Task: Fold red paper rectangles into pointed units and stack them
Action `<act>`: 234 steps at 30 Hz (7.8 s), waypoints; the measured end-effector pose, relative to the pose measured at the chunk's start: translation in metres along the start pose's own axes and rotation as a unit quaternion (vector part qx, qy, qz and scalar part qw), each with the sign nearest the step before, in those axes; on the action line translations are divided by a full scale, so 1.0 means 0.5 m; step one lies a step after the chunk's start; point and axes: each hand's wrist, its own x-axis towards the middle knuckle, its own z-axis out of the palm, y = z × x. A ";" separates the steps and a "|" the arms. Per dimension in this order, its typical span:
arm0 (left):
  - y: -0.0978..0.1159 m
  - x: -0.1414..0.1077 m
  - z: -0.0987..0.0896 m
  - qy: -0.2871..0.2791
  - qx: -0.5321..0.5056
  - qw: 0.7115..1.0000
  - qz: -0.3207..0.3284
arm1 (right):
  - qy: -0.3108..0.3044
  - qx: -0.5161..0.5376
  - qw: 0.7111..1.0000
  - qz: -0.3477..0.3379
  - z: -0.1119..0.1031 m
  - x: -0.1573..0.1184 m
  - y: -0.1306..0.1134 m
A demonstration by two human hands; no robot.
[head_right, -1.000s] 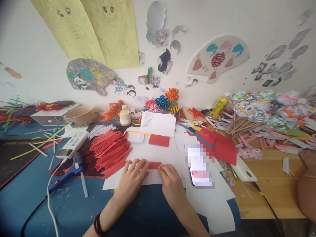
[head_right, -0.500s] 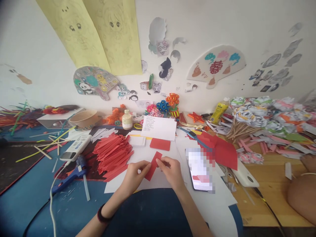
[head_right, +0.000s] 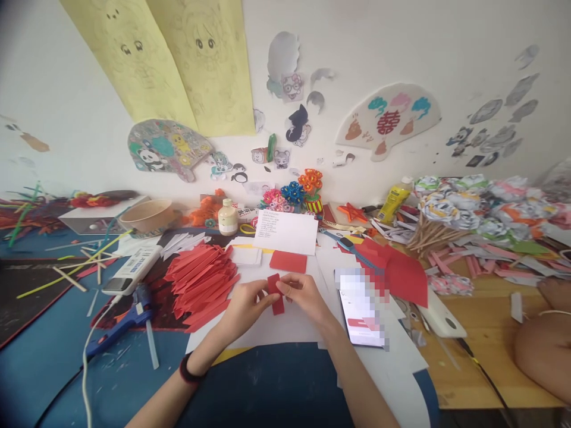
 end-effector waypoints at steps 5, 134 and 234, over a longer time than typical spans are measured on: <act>-0.003 0.018 0.014 -0.019 0.091 0.996 0.010 | 0.045 0.003 0.999 0.023 0.002 0.005 0.028; -0.069 0.010 0.027 -0.022 0.361 0.918 0.163 | 0.181 -0.498 0.845 -0.072 0.019 -0.002 0.089; -0.033 0.018 0.024 -0.035 -0.135 0.990 -0.003 | -0.133 -0.071 0.982 0.112 -0.025 -0.008 0.034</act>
